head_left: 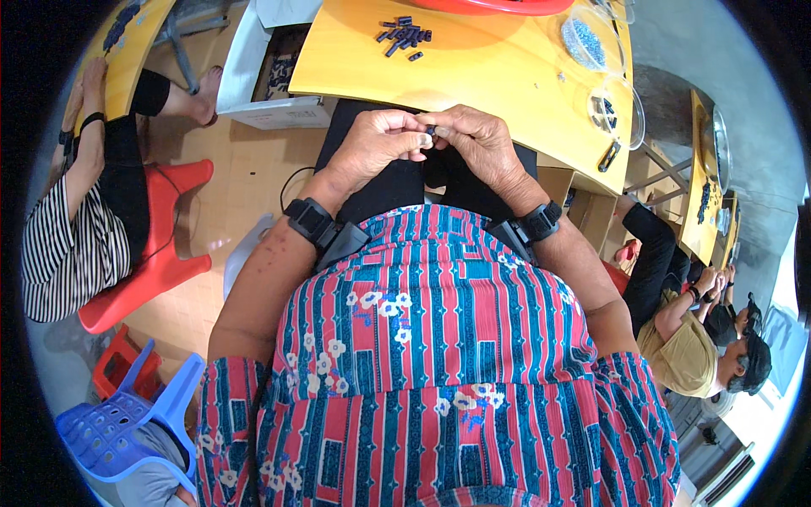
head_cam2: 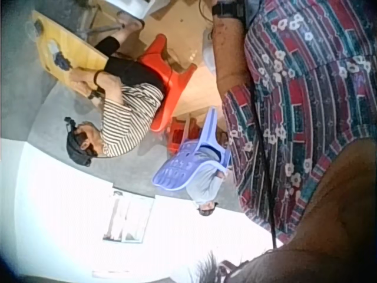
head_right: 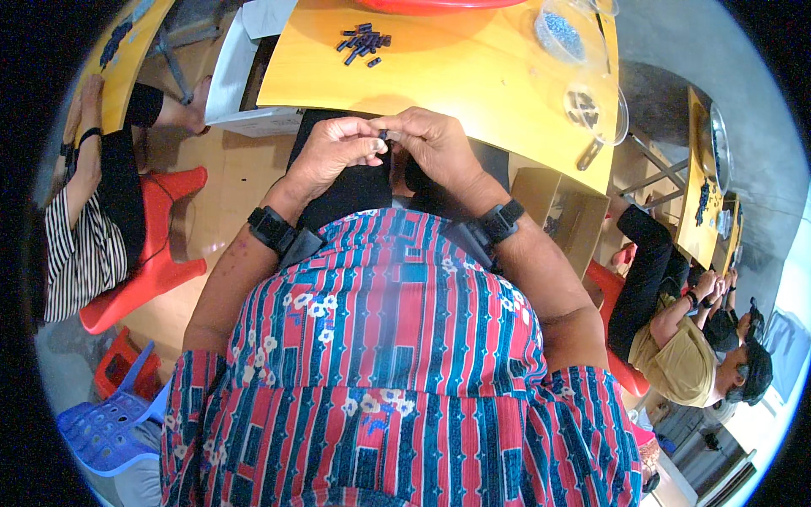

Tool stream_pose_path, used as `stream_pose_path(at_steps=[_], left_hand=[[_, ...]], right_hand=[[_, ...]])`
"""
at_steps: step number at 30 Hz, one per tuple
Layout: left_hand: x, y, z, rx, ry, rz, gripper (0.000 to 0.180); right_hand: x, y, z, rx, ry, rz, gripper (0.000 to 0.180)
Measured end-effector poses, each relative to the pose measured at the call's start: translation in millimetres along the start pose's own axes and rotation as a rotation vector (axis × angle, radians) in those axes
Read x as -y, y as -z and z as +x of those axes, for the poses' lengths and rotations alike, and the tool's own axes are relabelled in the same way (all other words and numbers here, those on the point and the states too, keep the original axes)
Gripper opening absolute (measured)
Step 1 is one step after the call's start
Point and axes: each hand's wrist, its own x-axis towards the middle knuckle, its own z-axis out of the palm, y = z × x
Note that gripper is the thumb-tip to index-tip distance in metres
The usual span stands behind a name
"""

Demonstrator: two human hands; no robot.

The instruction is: The person is assembling small black plastic components by hand and trimming flashing with snips.

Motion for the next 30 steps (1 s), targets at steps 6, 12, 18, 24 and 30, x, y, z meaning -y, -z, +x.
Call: stream_pose_path(at_steps=[6, 12, 18, 24, 30], left_hand=[[-1.1, -0.1, 2.4, -0.01, 0.025, 0.016, 0.015], [1.0, 0.8, 0.4, 0.001, 0.027, 0.003, 0.017], [1.6, 2.9, 2.5, 0.0, 0.022, -0.065, 0.017], [-0.8, 4.3, 1.6, 0.008, 0.04, -0.056, 0.018], [-1.8, 0.7, 1.6, -0.014, 0.017, -0.077, 0.018]], right_hand=[[-1.9, 3.3, 0.3, 0.003, 0.01, 0.017, 0.03], [9.1, 2.4, 1.4, 0.027, 0.185, -0.184, 0.032], [1.9, 0.2, 0.2, -0.034, 0.078, -0.05, 0.027], [0.3, 3.9, -2.5, 0.009, -0.033, 0.096, 0.027], [5.9, -1.2, -1.5, -0.07, -0.056, 0.186, 0.02]])
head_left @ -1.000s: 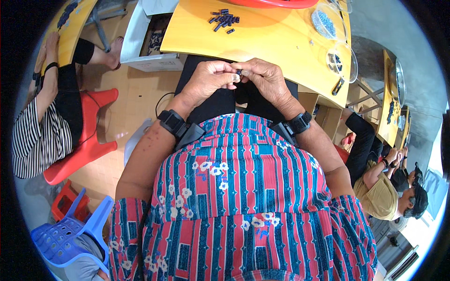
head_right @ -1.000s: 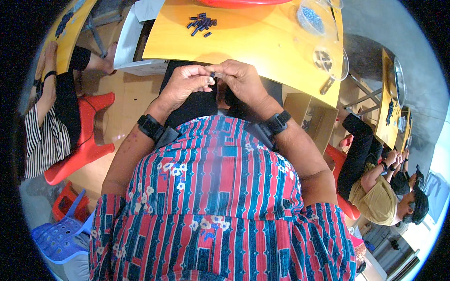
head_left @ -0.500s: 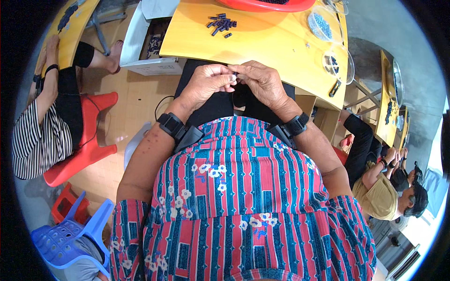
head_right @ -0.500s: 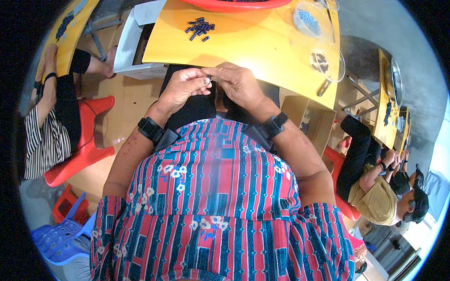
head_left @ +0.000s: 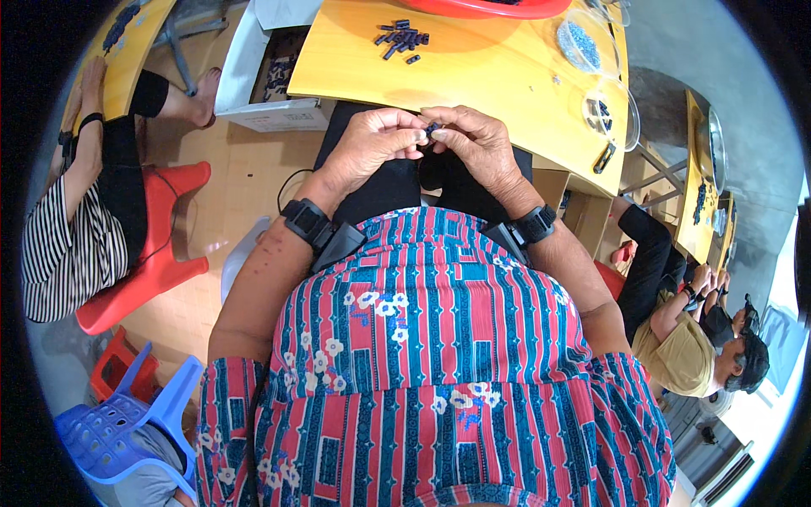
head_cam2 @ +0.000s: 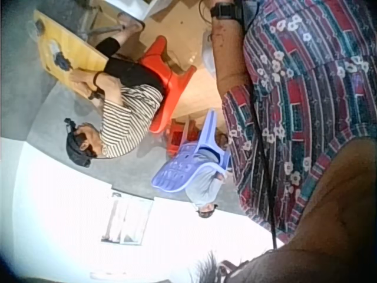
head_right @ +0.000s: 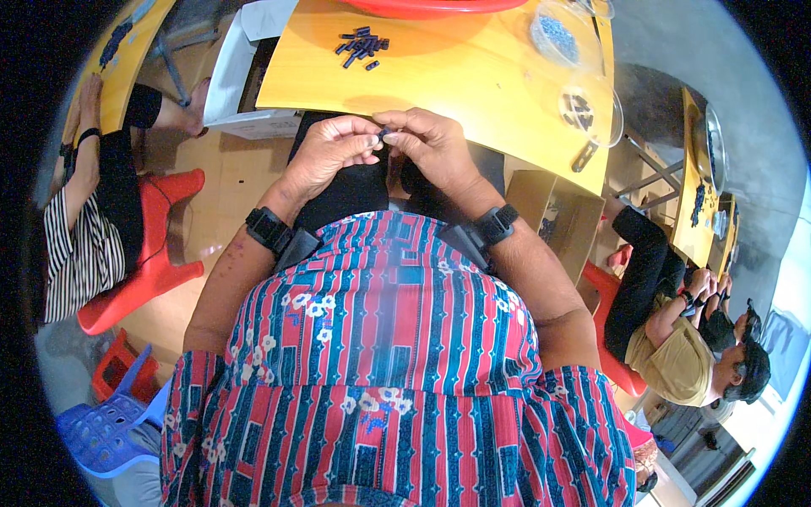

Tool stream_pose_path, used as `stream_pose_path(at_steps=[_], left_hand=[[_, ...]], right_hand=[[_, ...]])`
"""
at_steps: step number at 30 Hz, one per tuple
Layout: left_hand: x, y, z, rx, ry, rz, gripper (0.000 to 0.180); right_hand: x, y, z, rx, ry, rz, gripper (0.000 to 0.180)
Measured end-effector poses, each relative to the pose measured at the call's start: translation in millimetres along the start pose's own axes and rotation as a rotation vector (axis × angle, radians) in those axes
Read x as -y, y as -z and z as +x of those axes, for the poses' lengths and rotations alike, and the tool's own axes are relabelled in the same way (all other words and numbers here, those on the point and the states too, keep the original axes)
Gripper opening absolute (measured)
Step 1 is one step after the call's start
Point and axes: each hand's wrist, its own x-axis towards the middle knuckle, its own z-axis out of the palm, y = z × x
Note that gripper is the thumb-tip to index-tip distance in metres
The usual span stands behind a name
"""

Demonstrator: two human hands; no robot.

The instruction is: The person is assembling small black plastic components by hand and trimming flashing with snips.

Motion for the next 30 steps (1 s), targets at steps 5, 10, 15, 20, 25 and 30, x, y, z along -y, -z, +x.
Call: stream_pose_path(at_steps=[5, 10, 15, 20, 25, 30], left_hand=[[0.6, -3.1, 0.0, -0.028, -0.022, -0.007, 0.018], [-0.7, -3.7, -0.8, -0.059, -0.023, 0.027, 0.017], [0.7, -3.1, -1.1, -0.037, -0.051, 0.041, 0.017], [2.3, -3.4, -0.9, -0.038, -0.043, 0.061, 0.017], [-0.3, -3.1, -3.1, -0.012, -0.024, 0.041, 0.019], [-1.4, -1.4, -3.8, -0.013, 0.014, 0.065, 0.02]], right_hand=[[-8.8, 6.5, 2.0, -0.05, 0.004, -0.027, 0.019], [-6.2, 3.9, 2.3, -0.062, -0.136, 0.074, 0.016], [-8.2, 3.5, -0.6, -0.032, -0.253, 0.256, 0.018], [-12.1, 2.2, -0.9, -0.02, -0.31, 0.391, 0.02], [-13.0, 1.7, -2.1, -0.042, -0.333, 0.473, 0.018], [-13.7, 4.1, -2.0, -0.022, -0.344, 0.449, 0.021]])
